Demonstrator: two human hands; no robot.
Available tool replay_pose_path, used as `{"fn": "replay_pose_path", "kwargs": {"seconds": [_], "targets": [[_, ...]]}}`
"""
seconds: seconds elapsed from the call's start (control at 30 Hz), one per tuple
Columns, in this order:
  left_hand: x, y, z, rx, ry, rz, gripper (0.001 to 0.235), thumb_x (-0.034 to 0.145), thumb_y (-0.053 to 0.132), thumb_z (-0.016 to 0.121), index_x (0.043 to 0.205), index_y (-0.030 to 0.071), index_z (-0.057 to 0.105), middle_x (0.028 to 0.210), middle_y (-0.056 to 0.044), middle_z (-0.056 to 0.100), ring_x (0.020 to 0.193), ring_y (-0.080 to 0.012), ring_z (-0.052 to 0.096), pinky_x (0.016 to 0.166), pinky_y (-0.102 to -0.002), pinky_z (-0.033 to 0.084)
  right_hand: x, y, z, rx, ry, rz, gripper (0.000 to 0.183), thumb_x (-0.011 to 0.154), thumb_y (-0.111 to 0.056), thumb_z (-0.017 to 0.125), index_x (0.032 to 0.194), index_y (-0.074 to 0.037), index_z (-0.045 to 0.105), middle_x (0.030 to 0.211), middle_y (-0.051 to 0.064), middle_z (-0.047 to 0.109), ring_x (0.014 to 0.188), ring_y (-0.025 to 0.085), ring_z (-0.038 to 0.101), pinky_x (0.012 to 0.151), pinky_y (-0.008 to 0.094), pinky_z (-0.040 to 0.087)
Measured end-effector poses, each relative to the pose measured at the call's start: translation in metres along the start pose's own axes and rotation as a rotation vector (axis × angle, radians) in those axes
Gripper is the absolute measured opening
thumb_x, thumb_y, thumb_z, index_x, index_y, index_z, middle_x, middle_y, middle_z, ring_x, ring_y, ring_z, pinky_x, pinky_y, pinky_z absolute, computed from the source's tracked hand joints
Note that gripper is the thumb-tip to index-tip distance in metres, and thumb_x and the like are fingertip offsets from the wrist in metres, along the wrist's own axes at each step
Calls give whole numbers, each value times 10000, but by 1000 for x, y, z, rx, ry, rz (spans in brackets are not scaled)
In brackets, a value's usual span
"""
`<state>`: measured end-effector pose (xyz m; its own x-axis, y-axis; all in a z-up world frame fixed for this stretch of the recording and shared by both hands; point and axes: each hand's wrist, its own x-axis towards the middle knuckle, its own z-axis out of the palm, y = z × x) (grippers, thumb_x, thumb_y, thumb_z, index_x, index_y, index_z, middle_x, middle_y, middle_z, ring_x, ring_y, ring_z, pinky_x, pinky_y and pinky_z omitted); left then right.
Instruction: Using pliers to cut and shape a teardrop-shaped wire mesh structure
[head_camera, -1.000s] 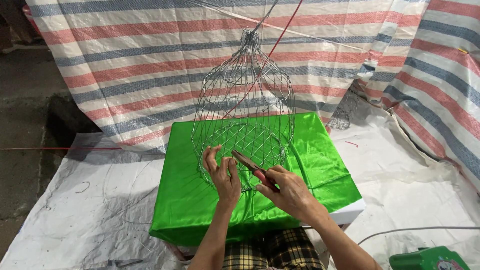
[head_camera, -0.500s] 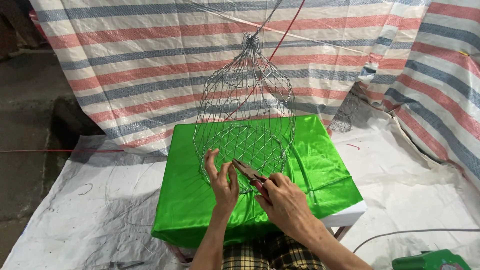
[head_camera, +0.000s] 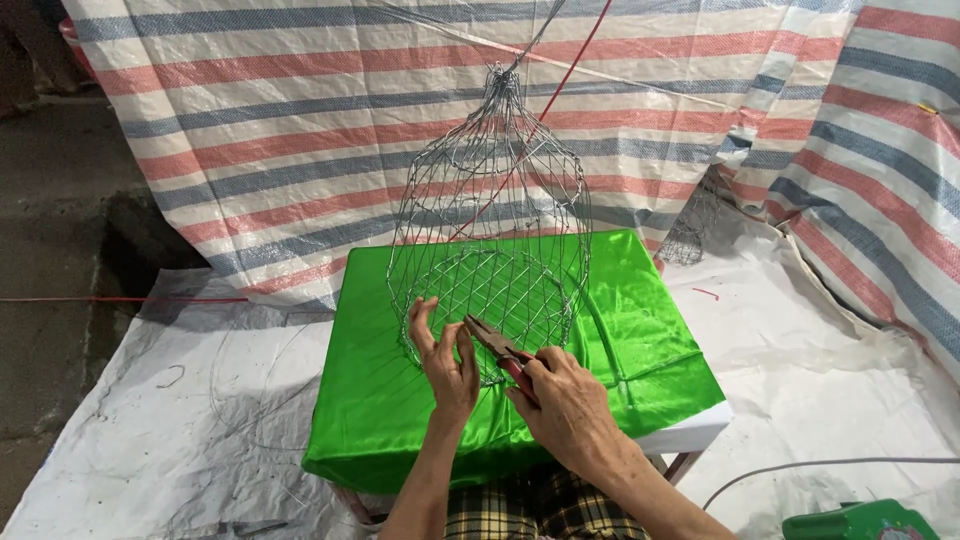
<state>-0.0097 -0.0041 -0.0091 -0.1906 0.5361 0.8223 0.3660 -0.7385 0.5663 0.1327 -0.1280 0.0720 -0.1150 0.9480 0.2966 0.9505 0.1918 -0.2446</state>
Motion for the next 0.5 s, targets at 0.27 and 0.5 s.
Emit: {"fn": "replay_pose_path", "kwargs": {"seconds": [0.27,0.5], "targets": [[-1,3,0,-26,14,45,296,1098,176,481,892,5,609,1509,-213,384,1508,-378,283,988,-460,591,1,-5,-1,38,52,-29,297,942,-331,725,1002,-53,639,1031,117,617,876,281,657,704,416,593],[-2,-2,5,51,23,19,419,1104,322,454,882,27,652,1502,-161,421,1503,-332,314,1230,-618,319,8,16,-6,213,-65,10,293,970,-385,677,976,-92,667,988,43,608,704,174,621,615,350,606]]}}
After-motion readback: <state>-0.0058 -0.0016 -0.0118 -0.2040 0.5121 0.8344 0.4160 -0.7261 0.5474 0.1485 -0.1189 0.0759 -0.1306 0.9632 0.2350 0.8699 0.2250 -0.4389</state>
